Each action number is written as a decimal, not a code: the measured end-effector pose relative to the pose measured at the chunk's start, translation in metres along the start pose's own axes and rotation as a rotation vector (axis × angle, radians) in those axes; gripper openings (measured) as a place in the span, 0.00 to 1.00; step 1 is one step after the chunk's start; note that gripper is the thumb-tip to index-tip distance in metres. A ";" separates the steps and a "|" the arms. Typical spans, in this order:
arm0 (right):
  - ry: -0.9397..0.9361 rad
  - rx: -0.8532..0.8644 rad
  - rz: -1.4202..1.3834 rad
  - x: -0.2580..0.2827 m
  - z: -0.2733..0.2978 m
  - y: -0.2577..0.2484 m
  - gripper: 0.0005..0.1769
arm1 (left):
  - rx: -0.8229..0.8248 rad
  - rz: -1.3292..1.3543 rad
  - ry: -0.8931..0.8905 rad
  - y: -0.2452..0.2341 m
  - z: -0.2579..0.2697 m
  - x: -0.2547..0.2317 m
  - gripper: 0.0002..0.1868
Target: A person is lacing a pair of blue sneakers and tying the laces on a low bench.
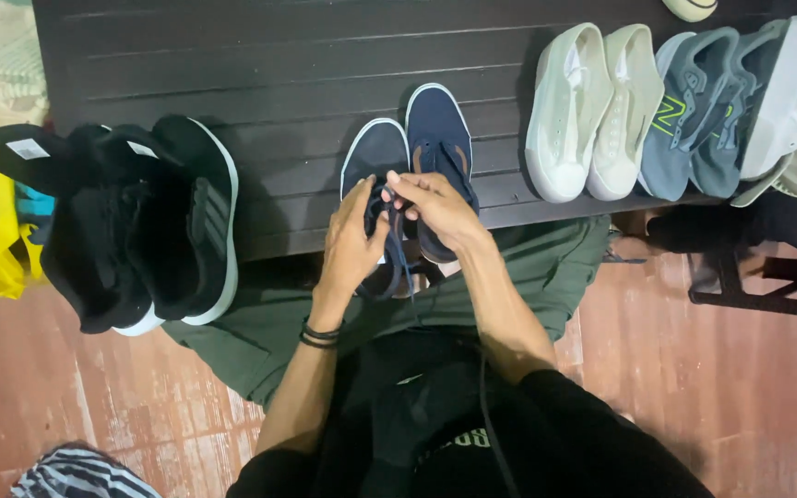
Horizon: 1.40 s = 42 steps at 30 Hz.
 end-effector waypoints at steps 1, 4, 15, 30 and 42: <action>-0.025 0.055 0.018 0.004 0.004 -0.001 0.18 | -0.007 -0.026 -0.020 0.001 0.001 -0.002 0.30; -0.043 0.122 0.056 0.016 0.014 0.002 0.15 | -0.020 -0.080 -0.038 0.004 0.003 -0.004 0.32; -0.261 0.461 -0.393 0.033 0.033 -0.048 0.27 | 0.009 -0.171 -0.193 0.013 0.010 0.003 0.33; -0.294 -1.076 -0.077 0.088 0.137 -0.170 0.22 | -0.032 -0.111 -0.288 0.008 -0.003 0.016 0.21; -0.576 -0.237 0.677 -0.042 0.014 0.022 0.12 | 0.198 0.005 -0.502 0.009 -0.041 0.090 0.08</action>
Point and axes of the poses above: each hand's wrist, its own z-axis away from the middle knuckle, its own y-axis out of the palm, x = y × z, the point moved 2 cm from there along -z, towards the middle knuckle, and after that the axes turned 10 degrees about x, right-handed, at the moved point
